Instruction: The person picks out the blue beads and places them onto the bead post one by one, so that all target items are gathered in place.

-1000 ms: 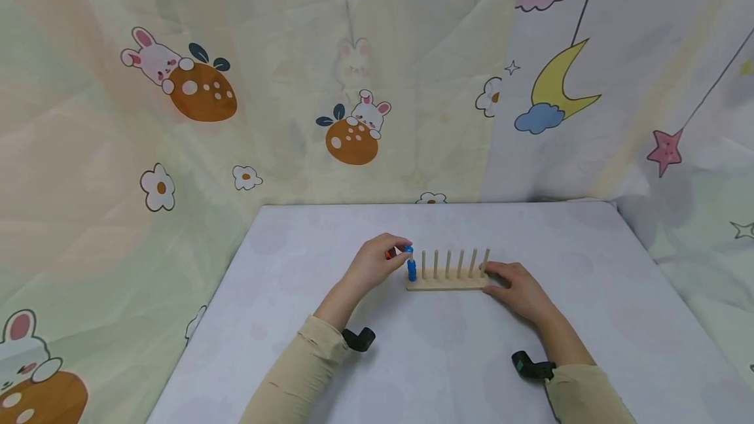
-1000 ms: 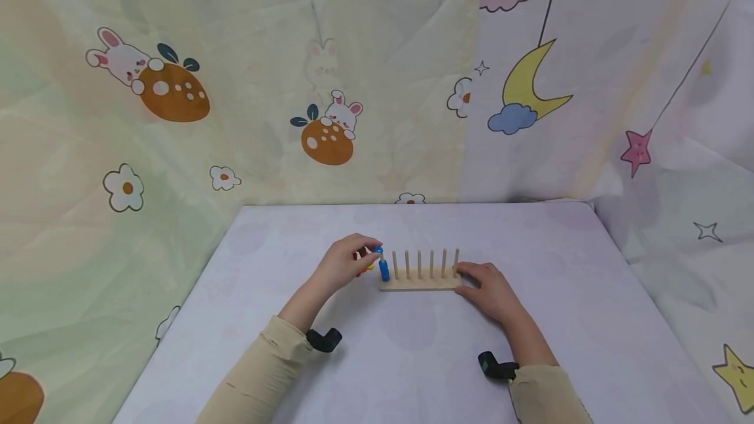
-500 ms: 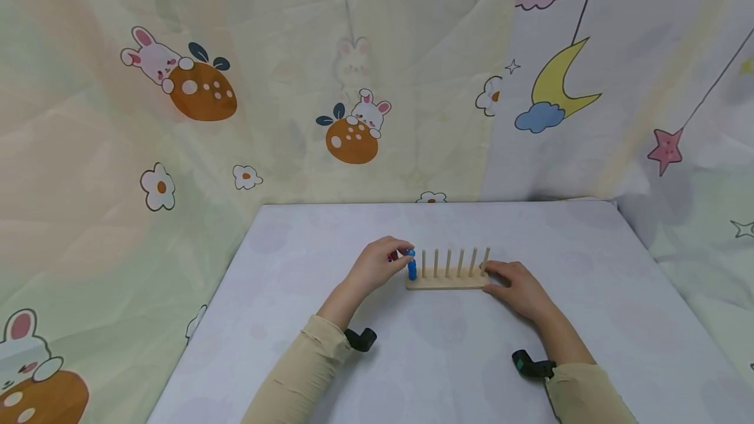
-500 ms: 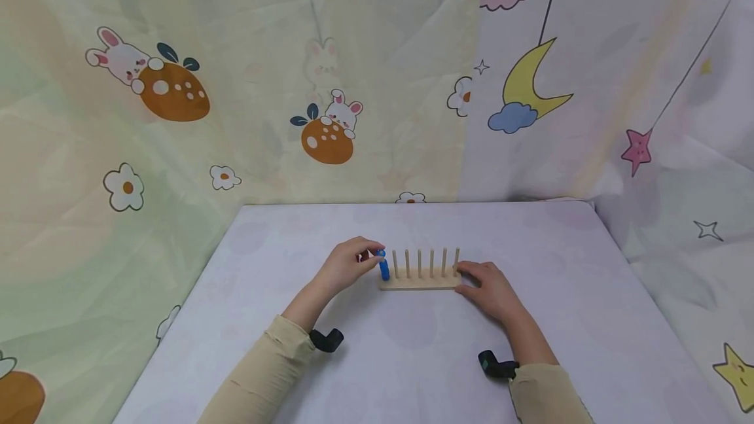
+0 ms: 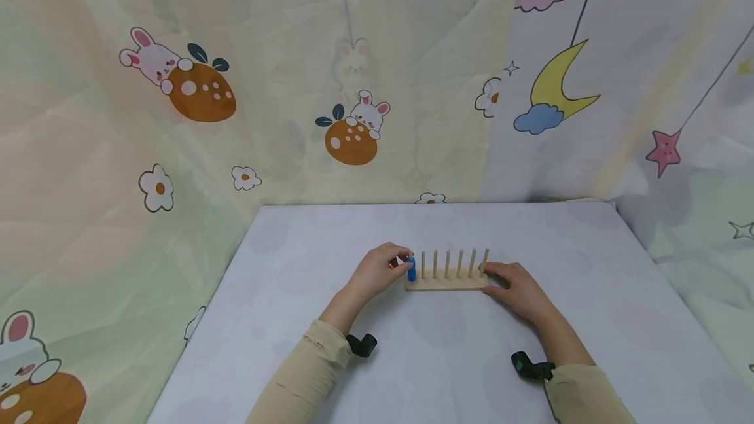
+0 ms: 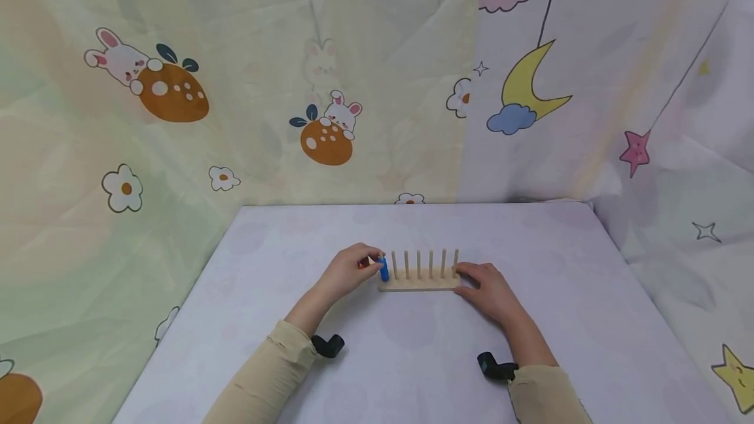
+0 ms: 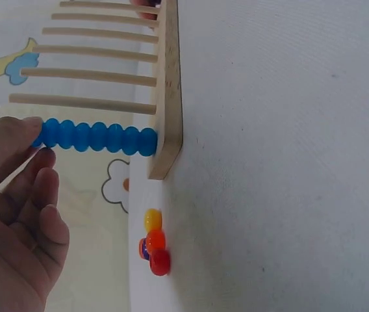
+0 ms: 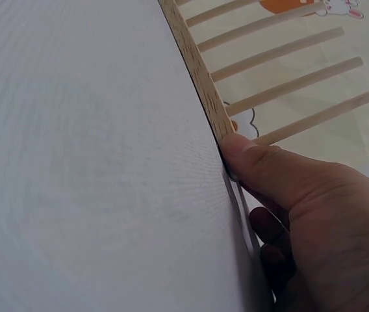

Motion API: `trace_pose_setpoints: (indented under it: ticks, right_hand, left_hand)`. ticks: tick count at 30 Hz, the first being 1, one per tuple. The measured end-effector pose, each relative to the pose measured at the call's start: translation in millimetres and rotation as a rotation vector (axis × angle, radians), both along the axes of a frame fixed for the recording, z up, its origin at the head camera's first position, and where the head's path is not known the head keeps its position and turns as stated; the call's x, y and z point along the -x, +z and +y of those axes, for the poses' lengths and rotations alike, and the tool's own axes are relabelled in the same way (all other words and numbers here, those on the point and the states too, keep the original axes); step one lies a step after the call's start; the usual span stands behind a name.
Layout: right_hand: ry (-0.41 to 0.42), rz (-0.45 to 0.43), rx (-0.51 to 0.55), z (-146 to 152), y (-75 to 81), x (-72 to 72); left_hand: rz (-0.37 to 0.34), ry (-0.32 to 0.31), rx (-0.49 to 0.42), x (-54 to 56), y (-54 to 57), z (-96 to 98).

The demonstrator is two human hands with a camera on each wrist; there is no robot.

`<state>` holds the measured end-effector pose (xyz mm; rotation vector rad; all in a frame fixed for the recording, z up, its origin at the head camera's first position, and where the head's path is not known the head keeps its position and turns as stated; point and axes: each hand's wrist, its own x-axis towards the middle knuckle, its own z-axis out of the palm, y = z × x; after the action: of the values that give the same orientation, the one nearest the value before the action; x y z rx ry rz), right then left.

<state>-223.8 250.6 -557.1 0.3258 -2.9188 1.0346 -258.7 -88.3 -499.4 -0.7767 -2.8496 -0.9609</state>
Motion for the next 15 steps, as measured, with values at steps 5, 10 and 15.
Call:
trace_pose_setpoints:
  ticks: [5, 10, 15]
  right_hand:
    - [0.007, -0.014, -0.017, 0, 2.0, -3.2]
    - [0.032, -0.022, -0.064, -2, 10.3, -6.3]
    - [0.072, 0.05, -0.192, -3, 34.0, -15.1]
  left_hand:
    - [-0.004, 0.012, 0.022, -5.0, -2.7, -1.7]
    - [0.055, 0.077, 0.17, -14.8, -6.7, -11.9]
    - [0.136, 0.156, 0.327, -26.3, -3.6, -25.9]
